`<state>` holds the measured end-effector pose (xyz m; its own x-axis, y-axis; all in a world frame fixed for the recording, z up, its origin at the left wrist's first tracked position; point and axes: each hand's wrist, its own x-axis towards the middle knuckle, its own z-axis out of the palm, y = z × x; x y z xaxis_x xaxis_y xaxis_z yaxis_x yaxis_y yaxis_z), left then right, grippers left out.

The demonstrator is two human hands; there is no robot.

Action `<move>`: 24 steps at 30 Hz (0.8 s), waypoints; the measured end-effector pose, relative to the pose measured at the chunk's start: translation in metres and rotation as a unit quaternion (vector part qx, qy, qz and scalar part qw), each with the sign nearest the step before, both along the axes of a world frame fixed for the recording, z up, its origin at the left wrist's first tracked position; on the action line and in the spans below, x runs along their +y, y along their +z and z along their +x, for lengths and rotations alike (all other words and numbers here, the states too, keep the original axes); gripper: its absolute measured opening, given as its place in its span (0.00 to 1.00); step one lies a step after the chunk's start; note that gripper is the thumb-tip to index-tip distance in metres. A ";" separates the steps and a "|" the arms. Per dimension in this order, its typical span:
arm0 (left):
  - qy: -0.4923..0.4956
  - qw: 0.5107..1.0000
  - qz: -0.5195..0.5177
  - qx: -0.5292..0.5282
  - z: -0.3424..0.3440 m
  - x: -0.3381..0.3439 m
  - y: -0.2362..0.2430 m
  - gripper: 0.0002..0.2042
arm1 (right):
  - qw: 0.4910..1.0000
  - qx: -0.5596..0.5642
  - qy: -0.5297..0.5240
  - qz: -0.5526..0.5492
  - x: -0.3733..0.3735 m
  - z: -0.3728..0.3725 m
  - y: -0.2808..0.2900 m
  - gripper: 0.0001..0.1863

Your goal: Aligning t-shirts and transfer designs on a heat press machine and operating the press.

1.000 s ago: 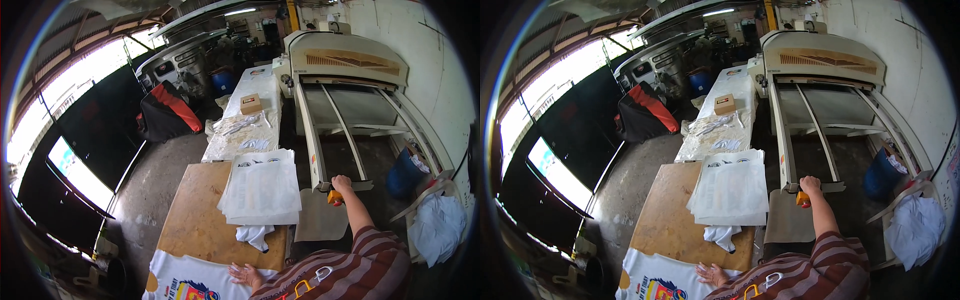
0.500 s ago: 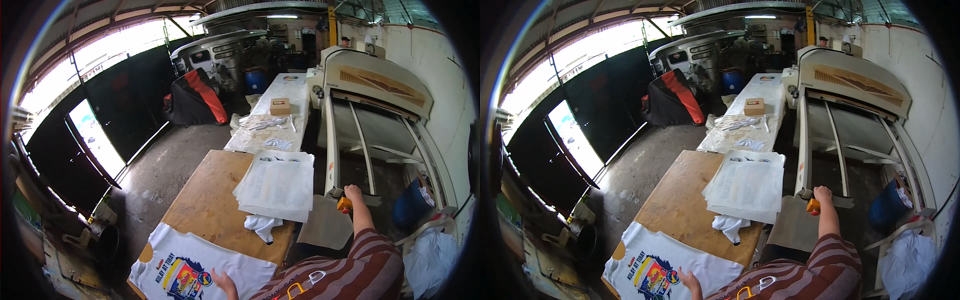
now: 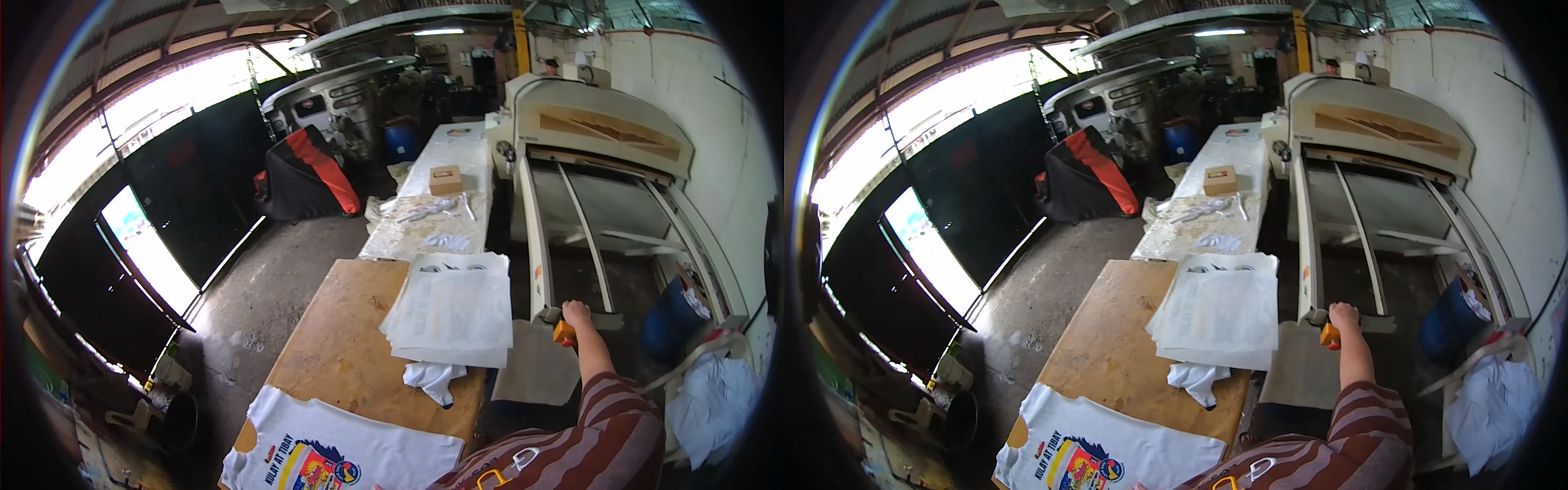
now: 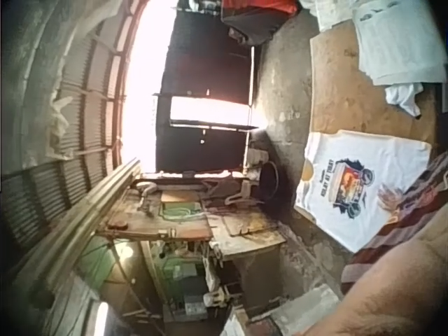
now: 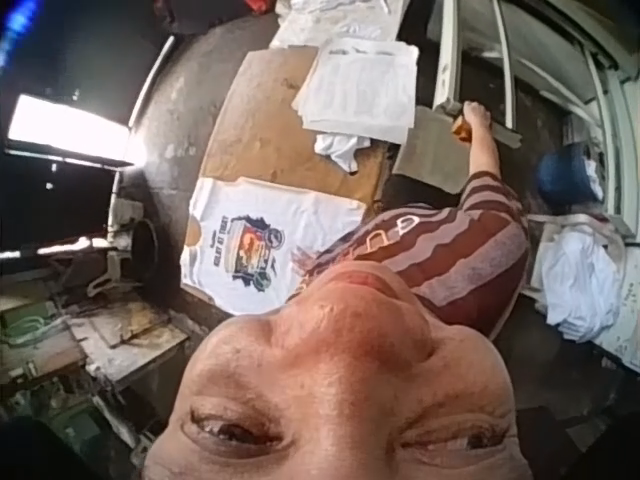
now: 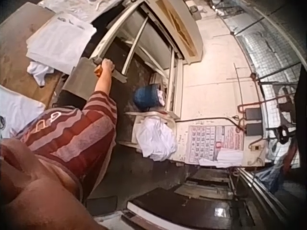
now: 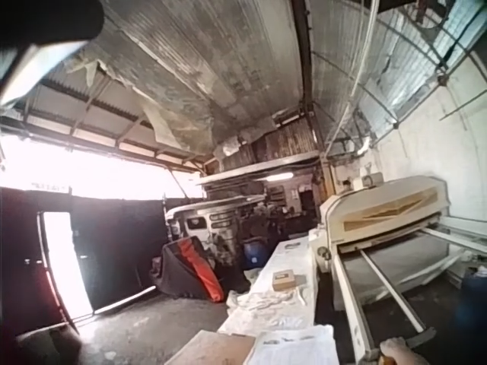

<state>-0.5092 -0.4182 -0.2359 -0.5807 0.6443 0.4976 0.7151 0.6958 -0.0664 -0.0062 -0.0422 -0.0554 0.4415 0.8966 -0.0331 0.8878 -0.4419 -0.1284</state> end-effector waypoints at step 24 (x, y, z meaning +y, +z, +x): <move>-0.072 0.965 -0.137 -0.211 -0.002 -0.023 0.004 0.27 | 0.813 0.576 0.020 -0.080 -0.578 -0.049 -0.145 0.26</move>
